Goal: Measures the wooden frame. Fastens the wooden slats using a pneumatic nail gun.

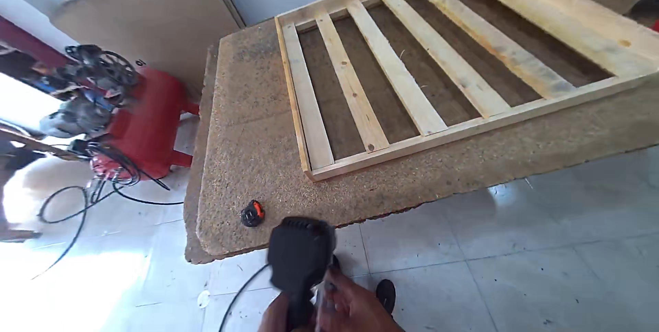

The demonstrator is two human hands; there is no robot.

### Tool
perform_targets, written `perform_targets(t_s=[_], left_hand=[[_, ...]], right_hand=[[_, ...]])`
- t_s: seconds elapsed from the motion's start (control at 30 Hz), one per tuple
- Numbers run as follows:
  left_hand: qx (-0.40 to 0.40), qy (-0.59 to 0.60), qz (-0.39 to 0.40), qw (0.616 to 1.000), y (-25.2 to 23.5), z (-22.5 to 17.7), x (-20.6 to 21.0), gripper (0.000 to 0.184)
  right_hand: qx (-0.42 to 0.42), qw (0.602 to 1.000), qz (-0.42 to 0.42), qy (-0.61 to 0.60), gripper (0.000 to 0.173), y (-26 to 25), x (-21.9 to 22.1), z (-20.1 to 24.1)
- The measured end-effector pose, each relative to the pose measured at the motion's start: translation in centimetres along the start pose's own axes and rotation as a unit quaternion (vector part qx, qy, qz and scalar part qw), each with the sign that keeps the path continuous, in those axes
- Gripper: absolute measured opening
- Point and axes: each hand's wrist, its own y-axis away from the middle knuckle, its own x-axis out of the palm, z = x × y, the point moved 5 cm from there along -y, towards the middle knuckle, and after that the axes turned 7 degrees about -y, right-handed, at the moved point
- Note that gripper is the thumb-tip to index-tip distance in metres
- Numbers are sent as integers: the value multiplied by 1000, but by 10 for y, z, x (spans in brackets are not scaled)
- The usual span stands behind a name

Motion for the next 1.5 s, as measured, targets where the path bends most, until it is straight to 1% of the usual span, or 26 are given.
perform_targets(t_s=[0.03,0.1,0.13,0.17,0.3,0.37,0.43,0.5,0.57,0.6,0.63,0.67,0.7,0.73,0.77,0.8,0.83,0.87,0.93,1.0,1.1,1.13,1.2,1.3,1.4,1.5], left_hand=[[18,-32,-11,999,-10,-15,15,45],[52,-113,-7,992,-29,-39,41,47],[70,-139,2,988,-38,-48,54,48],[85,-157,12,984,-47,-56,67,49],[176,-200,35,963,-73,-103,105,39],[191,-227,57,953,-83,-132,119,43],[208,-229,74,948,-89,-160,131,43],[246,-221,114,937,-88,-186,137,46],[309,-224,183,906,-84,-207,131,55],[348,-227,225,881,-82,-211,121,59],[391,-230,261,852,-83,-209,106,54],[426,-237,283,826,-90,-203,86,40],[437,-258,294,810,-105,-193,61,31],[427,-287,285,809,-128,-183,31,27],[399,-340,250,814,-159,-172,-2,28],[356,-407,208,815,-196,-162,-37,36],[316,-475,171,803,-235,-152,-70,47],[292,-536,148,778,-275,-144,-97,61],[286,-631,150,705,-342,-131,-131,83],[333,-690,192,613,-385,-124,-136,100],[423,-709,279,491,-427,-121,-118,123],[423,-718,308,458,-436,-118,-109,127],[430,-721,348,417,-450,-113,-96,133],[430,-713,382,401,-459,-107,-85,137],[416,-708,397,410,-464,-98,-86,128],[402,-705,402,424,-466,-96,-86,123]], right_hand=[[-21,997,-63,-37,82,3,0,11],[-74,978,-194,-33,60,9,-12,33],[-101,963,-246,-34,54,13,-22,41],[-117,953,-278,-41,52,16,-32,45],[-170,923,-335,-82,35,21,-64,67],[-192,907,-372,-43,34,29,-85,84],[-213,903,-373,3,36,41,-106,106],[-256,908,-330,17,40,54,-124,133],[-277,921,-272,10,42,60,-141,160],[-274,929,-250,4,40,61,-149,171],[-262,934,-244,-1,38,59,-157,177],[-248,937,-246,-1,37,55,-164,180],[-235,937,-260,8,37,50,-170,179],[-221,936,-273,23,36,44,-175,174],[-197,937,-287,34,33,40,-178,163],[-162,938,-304,41,30,36,-178,147],[-112,941,-315,50,26,34,-174,129],[-67,944,-318,55,24,31,-169,112],[-11,950,-307,63,26,20,-157,81],[29,950,-300,85,33,4,-142,55],[108,931,-291,190,39,-18,-117,44],[138,927,-277,210,40,-25,-109,42],[156,927,-263,218,42,-42,-95,50],[188,923,-250,227,41,-66,-86,59],[187,924,-261,210,35,-74,-81,53],[200,922,-268,193,38,-76,-74,57]])
